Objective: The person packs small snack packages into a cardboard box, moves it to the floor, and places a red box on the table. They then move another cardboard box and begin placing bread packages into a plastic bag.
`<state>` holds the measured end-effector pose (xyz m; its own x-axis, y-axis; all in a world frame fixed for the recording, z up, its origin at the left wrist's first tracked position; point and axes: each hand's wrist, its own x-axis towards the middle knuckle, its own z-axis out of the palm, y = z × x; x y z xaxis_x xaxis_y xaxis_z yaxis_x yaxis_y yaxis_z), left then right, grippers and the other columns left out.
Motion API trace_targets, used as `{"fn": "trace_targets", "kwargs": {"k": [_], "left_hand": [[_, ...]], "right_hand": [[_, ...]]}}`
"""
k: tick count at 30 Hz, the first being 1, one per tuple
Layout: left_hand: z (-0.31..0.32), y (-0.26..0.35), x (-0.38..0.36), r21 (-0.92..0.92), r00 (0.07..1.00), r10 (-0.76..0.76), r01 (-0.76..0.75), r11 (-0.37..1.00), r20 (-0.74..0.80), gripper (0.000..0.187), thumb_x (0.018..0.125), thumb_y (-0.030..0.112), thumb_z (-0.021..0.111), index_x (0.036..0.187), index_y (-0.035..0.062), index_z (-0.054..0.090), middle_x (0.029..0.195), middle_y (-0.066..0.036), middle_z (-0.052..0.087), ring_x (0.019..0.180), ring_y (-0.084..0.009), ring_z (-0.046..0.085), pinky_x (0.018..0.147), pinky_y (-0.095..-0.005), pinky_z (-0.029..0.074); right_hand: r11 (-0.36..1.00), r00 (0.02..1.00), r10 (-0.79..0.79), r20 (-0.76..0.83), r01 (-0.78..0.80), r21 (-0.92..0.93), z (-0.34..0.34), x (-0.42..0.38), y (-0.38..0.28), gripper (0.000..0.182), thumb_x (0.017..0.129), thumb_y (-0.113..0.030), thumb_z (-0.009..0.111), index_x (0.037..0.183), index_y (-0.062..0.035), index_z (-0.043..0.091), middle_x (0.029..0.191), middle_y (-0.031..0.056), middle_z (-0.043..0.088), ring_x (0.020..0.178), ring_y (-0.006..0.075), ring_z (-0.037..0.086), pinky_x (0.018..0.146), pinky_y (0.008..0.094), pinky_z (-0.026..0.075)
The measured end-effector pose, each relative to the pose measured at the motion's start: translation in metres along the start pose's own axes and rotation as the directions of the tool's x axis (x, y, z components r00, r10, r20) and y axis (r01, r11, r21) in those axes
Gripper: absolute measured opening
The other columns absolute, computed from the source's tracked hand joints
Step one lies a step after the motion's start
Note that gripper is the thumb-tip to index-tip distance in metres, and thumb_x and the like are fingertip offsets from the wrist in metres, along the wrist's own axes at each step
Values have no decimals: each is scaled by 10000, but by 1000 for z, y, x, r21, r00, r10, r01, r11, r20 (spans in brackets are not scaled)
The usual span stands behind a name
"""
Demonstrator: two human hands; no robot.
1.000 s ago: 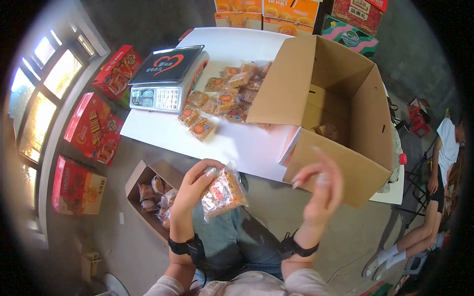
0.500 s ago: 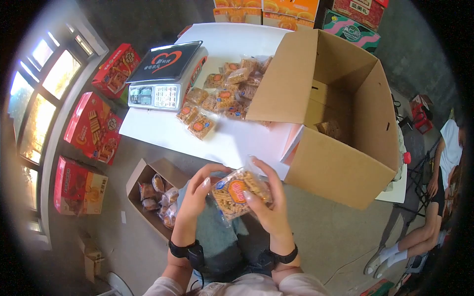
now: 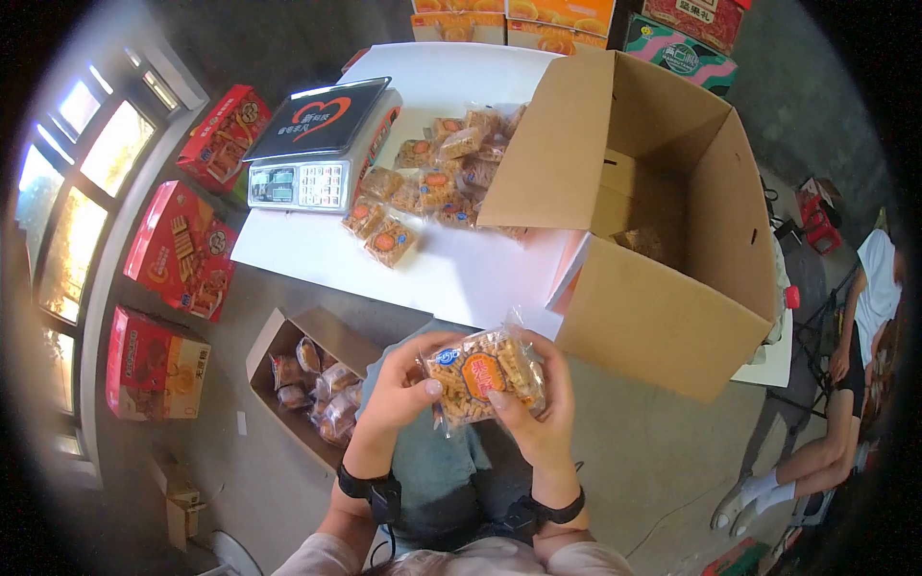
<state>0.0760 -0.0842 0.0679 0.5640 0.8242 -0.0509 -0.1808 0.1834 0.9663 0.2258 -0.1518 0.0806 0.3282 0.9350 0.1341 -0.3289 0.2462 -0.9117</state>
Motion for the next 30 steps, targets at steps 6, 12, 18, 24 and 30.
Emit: {"fn": "trace_targets", "kwargs": {"k": [6,12,18,24,30], "left_hand": [[-5,-7,4,-223,990,144,-140,965,0,468,749,186,655,1123,-32,478,916,-72,590,595,-51,530,405,-168,416],[-19,-22,4,-246,972,216,-233,941,-96,501,719,223,686,1097,-37,485,885,-68,589,585,-38,515,406,-151,390],[-30,-17,0,-134,939,305,-326,936,-158,548,764,330,639,1128,-44,471,780,-56,586,591,-80,508,609,-225,431],[-45,-11,-3,-80,910,315,-347,934,-271,719,815,597,417,1098,-61,482,564,-34,490,458,-86,427,516,-214,359],[-52,-14,-11,31,875,361,-371,928,-324,797,745,672,460,1053,-59,537,923,-109,592,814,-147,565,607,-211,438]], "right_hand": [[1000,999,2,39,-3,30,3,4,3,495,779,-138,647,1181,16,401,1043,102,520,940,135,530,810,266,446],[954,945,283,162,-295,54,-1,11,5,408,806,-98,606,1154,36,439,884,111,566,596,118,551,483,230,456],[876,908,282,310,-376,303,9,18,11,463,794,-56,599,1199,53,403,876,169,580,520,197,578,397,248,449],[933,917,30,397,-169,318,14,21,22,420,750,-42,635,1134,31,482,916,167,587,767,238,604,559,273,495],[1000,893,22,450,-27,6,22,27,25,162,712,-32,665,871,-8,643,848,79,575,787,163,543,672,253,429]]}}
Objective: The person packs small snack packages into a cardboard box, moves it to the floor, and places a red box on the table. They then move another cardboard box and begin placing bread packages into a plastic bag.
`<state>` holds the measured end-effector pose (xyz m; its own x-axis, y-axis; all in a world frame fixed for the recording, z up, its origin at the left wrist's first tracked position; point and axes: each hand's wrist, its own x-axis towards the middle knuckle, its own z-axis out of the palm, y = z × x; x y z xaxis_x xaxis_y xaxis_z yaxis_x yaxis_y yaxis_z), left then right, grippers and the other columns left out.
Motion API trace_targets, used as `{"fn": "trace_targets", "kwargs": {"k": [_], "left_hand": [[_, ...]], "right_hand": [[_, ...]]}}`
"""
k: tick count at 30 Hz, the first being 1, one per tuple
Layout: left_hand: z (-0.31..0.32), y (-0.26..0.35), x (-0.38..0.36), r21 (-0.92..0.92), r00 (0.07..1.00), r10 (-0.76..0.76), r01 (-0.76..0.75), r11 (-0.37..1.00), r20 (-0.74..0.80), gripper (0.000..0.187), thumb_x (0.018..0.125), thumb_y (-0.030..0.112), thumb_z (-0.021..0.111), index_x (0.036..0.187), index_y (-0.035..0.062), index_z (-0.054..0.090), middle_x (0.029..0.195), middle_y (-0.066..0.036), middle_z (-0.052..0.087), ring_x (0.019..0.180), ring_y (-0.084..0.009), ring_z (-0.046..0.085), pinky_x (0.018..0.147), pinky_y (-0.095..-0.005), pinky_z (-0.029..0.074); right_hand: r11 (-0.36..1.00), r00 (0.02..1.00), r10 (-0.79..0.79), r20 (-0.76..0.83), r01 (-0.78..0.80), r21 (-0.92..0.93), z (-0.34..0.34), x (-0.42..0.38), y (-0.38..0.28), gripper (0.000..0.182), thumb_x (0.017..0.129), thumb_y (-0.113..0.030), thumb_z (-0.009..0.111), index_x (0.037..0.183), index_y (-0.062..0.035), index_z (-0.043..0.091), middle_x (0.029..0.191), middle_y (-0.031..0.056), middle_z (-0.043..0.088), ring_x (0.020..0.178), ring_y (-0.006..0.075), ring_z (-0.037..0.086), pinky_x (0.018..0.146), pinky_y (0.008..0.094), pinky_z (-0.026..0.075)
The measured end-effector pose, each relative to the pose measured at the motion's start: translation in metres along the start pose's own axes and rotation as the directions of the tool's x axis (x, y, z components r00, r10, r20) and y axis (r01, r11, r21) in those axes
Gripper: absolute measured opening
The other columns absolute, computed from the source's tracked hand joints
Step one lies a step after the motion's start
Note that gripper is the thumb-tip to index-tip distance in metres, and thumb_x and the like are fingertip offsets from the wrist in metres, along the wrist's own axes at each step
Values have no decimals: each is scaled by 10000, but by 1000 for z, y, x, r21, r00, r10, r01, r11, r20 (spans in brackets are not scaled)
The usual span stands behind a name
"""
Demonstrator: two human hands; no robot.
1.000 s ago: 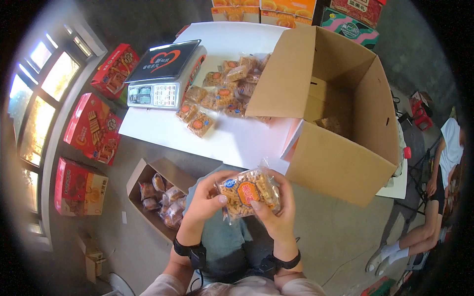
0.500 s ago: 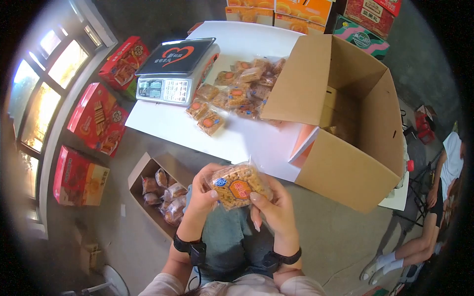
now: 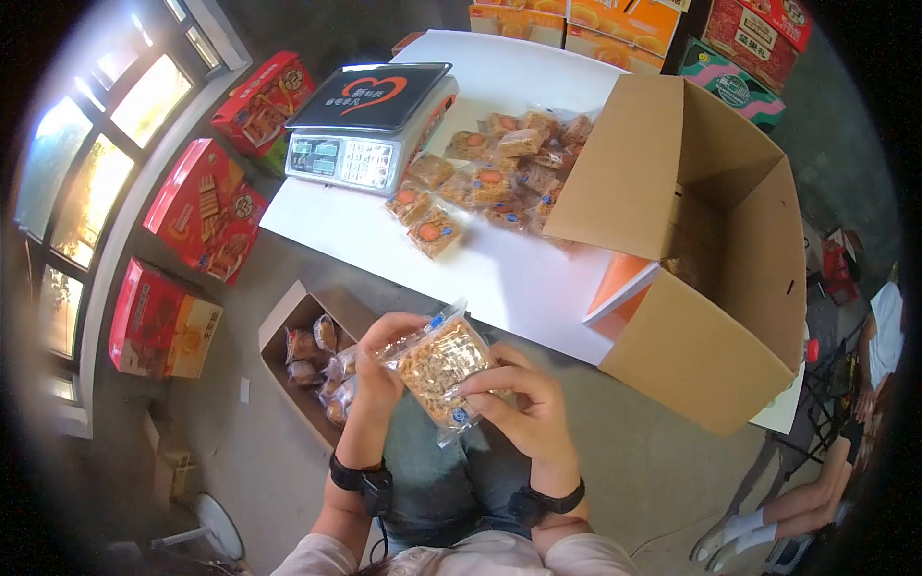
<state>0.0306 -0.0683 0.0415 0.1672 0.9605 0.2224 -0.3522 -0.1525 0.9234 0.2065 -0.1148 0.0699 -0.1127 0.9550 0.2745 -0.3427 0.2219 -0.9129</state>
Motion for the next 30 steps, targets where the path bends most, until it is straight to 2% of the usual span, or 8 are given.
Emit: {"fn": "trace_targets", "kwargs": {"k": [4,7,9,12,22,26,28,30], "left_hand": [[-13,-1,-4,-55,999,0,3,998,49,740,749,616,517,1041,-63,544,925,-103,592,792,-136,564,638,-228,446],[-12,3,-4,51,996,47,-51,997,70,597,772,469,582,1042,-63,546,909,-96,592,749,-115,563,605,-221,456],[-9,10,-4,97,997,-68,64,993,34,472,782,320,602,1052,-63,543,903,-93,594,715,-100,565,564,-212,470],[-7,10,-2,96,997,-52,46,994,61,432,794,274,584,1063,-62,540,909,-93,594,703,-97,570,536,-208,477],[4,-1,4,27,988,-24,20,999,155,489,815,361,539,1065,-58,544,945,-101,595,720,-116,581,573,-225,482],[13,-1,12,24,997,-18,16,1000,76,508,872,385,384,1044,-62,552,720,-80,569,605,-120,536,559,-234,443],[14,-2,15,2,993,-71,72,997,97,466,899,319,321,1013,-65,561,537,-48,477,519,-113,466,531,-222,388],[13,-5,17,11,992,-58,57,998,109,459,903,307,316,1014,-66,559,547,-50,485,518,-112,461,530,-224,382]], "right_hand": [[991,1000,3,-10,-4,-133,7,5,-1,130,702,-39,678,832,-37,666,811,58,561,745,137,522,666,245,413],[972,1000,-20,3,21,-235,9,8,0,147,704,-55,684,850,-49,671,792,52,554,727,136,516,651,242,409],[965,1000,-28,1,27,-262,10,8,0,152,704,-63,687,855,-53,673,789,51,552,723,139,517,648,239,408],[947,998,-55,6,55,-317,8,7,-2,161,702,-79,693,861,-56,674,782,51,549,720,146,519,644,238,407],[903,985,-174,22,168,-396,0,2,-16,192,677,-98,711,861,-56,675,730,42,513,662,141,464,587,243,369],[918,973,-215,-85,172,-357,-11,-7,-31,152,684,-157,719,794,-58,683,756,50,546,690,164,493,598,256,382],[835,847,-516,-127,464,-295,-27,-10,-32,326,740,-292,684,981,-78,638,903,102,564,728,192,518,601,268,396],[794,586,-583,-563,263,-548,-45,-17,-24,491,871,-451,440,1209,-94,438,982,148,536,779,198,529,628,302,454]]}}
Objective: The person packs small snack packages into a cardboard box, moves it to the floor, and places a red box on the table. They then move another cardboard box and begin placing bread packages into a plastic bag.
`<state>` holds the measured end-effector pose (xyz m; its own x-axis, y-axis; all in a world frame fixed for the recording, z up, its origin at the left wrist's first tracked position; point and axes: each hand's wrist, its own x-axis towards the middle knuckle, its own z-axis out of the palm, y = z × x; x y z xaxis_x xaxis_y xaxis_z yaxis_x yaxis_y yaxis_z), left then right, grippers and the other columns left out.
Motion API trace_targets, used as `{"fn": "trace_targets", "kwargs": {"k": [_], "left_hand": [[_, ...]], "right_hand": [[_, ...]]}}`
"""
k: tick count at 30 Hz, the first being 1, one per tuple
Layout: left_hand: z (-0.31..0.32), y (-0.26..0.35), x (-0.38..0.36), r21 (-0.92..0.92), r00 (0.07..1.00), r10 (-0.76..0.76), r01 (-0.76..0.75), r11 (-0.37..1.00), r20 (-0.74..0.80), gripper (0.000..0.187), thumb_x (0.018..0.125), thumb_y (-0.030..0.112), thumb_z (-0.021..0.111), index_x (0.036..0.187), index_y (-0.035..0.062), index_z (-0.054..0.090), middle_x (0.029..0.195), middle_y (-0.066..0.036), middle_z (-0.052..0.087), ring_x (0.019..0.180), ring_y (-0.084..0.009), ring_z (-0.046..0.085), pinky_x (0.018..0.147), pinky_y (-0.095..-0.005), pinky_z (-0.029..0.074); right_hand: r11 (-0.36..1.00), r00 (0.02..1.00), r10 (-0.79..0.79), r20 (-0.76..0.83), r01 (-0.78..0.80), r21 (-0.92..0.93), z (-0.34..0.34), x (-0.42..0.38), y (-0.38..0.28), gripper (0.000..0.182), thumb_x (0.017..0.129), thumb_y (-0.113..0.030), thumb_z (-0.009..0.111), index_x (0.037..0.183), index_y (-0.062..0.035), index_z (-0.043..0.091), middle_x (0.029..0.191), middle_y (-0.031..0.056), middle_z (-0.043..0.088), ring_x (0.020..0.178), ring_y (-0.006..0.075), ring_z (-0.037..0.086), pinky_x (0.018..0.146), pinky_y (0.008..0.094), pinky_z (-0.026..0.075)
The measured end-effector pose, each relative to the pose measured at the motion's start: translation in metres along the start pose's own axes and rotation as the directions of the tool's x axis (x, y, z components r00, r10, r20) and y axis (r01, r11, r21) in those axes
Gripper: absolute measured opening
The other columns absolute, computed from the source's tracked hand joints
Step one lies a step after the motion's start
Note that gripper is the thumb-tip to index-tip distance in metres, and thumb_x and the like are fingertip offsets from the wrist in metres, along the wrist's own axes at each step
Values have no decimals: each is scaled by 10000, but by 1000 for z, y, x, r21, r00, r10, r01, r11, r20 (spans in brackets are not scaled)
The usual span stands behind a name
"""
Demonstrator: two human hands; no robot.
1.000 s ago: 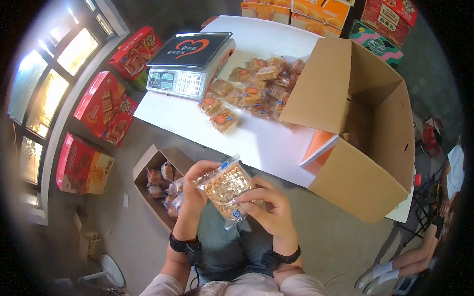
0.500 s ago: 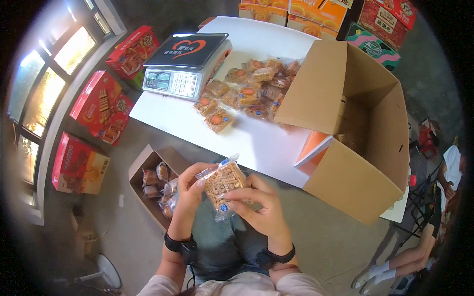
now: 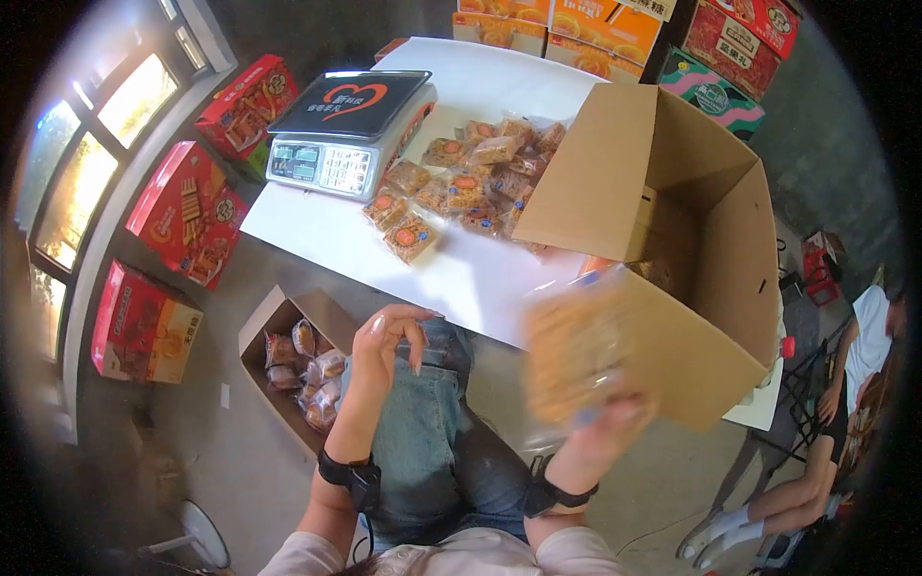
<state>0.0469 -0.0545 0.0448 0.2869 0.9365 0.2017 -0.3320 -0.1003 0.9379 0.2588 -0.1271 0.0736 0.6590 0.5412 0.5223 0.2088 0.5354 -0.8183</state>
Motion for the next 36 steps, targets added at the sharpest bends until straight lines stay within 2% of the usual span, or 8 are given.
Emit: {"fn": "trace_targets", "kwargs": {"k": [2,6,15,19,21,26,31,36], "left_hand": [[0,0,0,10,1000,15,-15,1000,14,452,907,295,310,1015,-67,557,557,-52,492,517,-110,456,530,-226,376],[1,2,1,47,1000,6,-5,999,-24,486,913,329,292,987,-70,559,541,-58,489,484,-121,446,508,-235,367],[-3,2,0,92,994,-29,39,995,-107,519,916,361,269,943,-67,561,527,-64,483,468,-133,452,539,-251,387],[-7,-2,-1,33,978,-17,25,999,-206,501,915,341,250,925,-60,550,549,-60,482,481,-130,444,582,-259,395],[-11,-3,-1,-16,976,-13,10,1000,-219,502,922,337,248,933,-62,554,550,-57,482,488,-123,440,548,-250,380],[-16,-2,0,-42,976,-22,13,999,-215,506,932,339,249,946,-63,555,553,-56,480,499,-118,437,517,-237,366],[-22,-2,1,-62,978,-68,56,996,-196,473,937,302,247,950,-61,549,565,-60,486,507,-120,443,518,-237,369],[-27,0,1,-60,976,-101,91,994,-193,440,935,273,255,953,-60,543,577,-58,493,512,-118,448,521,-239,377]], "right_hand": [[818,957,282,74,-280,503,-8,32,-5,583,886,-462,346,1324,-89,253,1130,173,464,933,236,521,678,312,455],[813,941,208,267,-318,487,6,63,-16,642,864,-472,392,1339,-62,252,1239,179,407,1073,264,459,710,334,447],[968,986,37,164,-76,239,19,36,7,510,842,-350,454,1163,44,435,1016,196,531,849,217,534,723,313,446],[981,739,1,673,-130,142,47,13,17,259,844,-151,490,1016,39,525,813,118,574,717,195,554,681,290,440],[997,687,42,726,16,-72,72,14,44,176,788,8,513,956,11,569,816,92,581,717,170,553,655,264,437],[893,720,-19,694,324,-311,130,31,131,392,754,-82,594,1131,-39,495,998,138,566,954,270,524,830,378,396],[555,714,-36,699,596,-581,169,49,189,748,697,-205,687,1327,-121,294,1342,162,331,1242,355,279,1027,449,210],[561,684,24,729,595,-576,171,47,225,592,729,-230,658,1268,-133,434,1330,82,394,1207,252,377,1012,403,233]]}}
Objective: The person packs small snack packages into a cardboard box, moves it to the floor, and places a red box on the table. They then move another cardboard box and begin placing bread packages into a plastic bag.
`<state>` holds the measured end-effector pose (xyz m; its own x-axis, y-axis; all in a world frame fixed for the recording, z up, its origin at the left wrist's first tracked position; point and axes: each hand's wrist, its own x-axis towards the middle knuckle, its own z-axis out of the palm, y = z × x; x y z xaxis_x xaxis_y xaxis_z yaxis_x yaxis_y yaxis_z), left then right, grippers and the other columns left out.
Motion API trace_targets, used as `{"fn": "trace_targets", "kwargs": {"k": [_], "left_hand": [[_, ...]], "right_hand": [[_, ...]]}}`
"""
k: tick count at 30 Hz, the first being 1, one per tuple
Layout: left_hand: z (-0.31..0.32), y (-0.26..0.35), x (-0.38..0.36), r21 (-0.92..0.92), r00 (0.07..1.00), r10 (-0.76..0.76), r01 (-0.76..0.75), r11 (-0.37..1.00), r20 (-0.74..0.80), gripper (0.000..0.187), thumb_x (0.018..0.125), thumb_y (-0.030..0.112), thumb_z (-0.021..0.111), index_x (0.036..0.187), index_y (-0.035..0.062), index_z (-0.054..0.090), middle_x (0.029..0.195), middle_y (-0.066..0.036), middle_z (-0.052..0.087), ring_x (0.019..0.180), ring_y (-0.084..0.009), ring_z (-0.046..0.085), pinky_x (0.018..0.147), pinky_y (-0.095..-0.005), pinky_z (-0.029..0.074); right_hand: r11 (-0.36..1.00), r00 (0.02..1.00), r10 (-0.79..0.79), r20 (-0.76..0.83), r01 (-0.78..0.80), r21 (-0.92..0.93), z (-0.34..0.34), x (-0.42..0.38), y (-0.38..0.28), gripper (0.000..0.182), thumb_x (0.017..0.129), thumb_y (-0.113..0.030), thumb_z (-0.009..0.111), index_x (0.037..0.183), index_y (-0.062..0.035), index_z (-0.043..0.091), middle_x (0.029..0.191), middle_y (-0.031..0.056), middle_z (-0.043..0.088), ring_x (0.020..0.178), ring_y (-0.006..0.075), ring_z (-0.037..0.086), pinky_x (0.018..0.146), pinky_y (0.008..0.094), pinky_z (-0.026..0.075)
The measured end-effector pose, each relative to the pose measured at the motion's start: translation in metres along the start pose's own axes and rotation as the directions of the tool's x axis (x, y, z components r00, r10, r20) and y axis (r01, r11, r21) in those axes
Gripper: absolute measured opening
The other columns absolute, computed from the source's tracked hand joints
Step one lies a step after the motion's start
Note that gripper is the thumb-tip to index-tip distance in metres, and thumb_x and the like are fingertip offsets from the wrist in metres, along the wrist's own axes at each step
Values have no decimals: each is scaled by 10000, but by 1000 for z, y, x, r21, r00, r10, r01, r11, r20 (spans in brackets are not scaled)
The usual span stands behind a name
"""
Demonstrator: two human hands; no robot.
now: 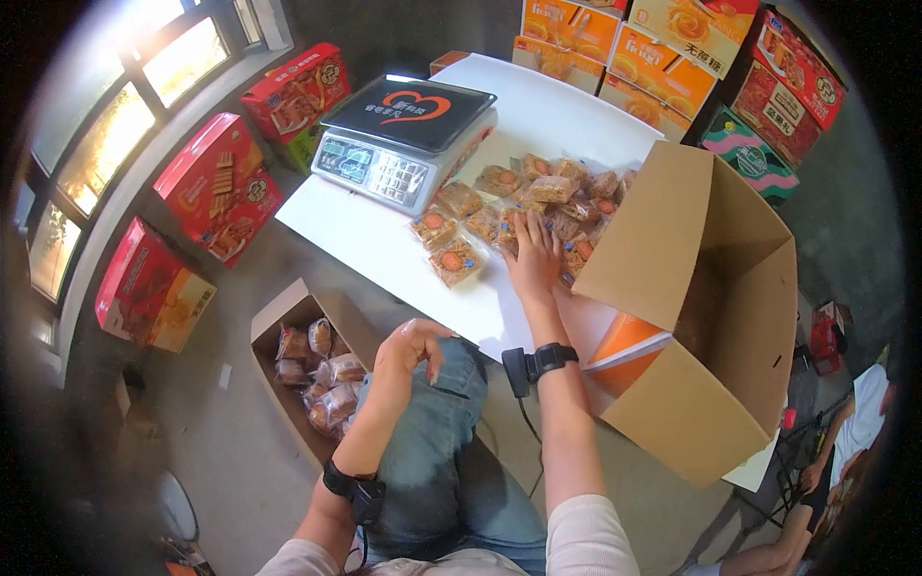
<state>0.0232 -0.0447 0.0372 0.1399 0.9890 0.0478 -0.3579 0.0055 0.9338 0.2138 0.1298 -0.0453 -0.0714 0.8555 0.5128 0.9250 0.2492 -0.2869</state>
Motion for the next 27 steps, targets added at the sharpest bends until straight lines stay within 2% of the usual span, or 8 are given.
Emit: {"fn": "trace_targets", "kwargs": {"k": [7,9,13,14,17,20,22,27], "left_hand": [[-1,0,2,24,999,-37,38,999,-16,440,933,314,277,938,-25,558,575,-52,463,523,-130,445,520,-236,360],[-2,0,3,17,999,-34,34,999,-7,425,935,302,279,958,-25,550,580,-52,464,525,-129,446,523,-238,365],[0,0,5,8,998,-64,64,998,3,390,935,284,300,1068,-29,492,600,-63,479,534,-127,459,544,-250,389],[2,-2,4,9,998,-64,63,998,4,390,935,284,300,1068,-29,492,600,-63,479,534,-127,459,544,-250,389],[9,-5,2,-63,991,-64,57,996,-120,303,925,199,355,1110,-11,469,592,-54,512,512,-113,458,522,-231,393],[10,-4,-5,-14,997,-36,35,999,-66,322,910,221,416,1131,-9,455,609,-42,527,510,-103,475,505,-214,390],[13,-2,-11,235,996,-89,81,969,23,362,886,260,480,1121,-15,461,611,-29,528,516,-91,496,485,-201,385],[13,-2,-22,232,992,-98,75,970,86,415,868,335,520,1093,-11,480,677,-28,548,531,-85,522,474,-199,385]], "right_hand": [[973,990,33,-134,-1,230,-12,4,2,400,806,-251,572,1138,-32,530,1137,147,553,1031,290,521,890,378,368],[857,926,377,-36,-333,393,-19,2,0,351,853,-254,504,1075,14,552,1029,188,588,961,327,542,816,364,412],[577,823,542,-172,-214,788,-41,-16,-23,379,894,-307,449,990,37,578,934,160,611,892,286,562,786,345,411],[483,778,628,2,-392,783,-60,-28,-37,384,902,-307,444,968,47,580,906,111,611,867,199,548,782,312,406],[219,827,540,157,-318,922,-80,-66,-54,364,893,-295,466,972,42,577,912,87,599,837,134,522,757,274,409],[175,879,434,198,-298,938,-109,-100,-80,331,882,-289,488,905,28,582,808,45,586,734,86,495,645,236,402],[298,908,376,184,-306,904,-127,-117,-85,318,878,-285,492,855,21,577,737,27,554,676,80,470,594,224,375],[474,985,166,45,-120,872,-155,-143,-81,427,870,-358,472,760,40,581,611,27,495,581,99,447,535,237,346]]}}
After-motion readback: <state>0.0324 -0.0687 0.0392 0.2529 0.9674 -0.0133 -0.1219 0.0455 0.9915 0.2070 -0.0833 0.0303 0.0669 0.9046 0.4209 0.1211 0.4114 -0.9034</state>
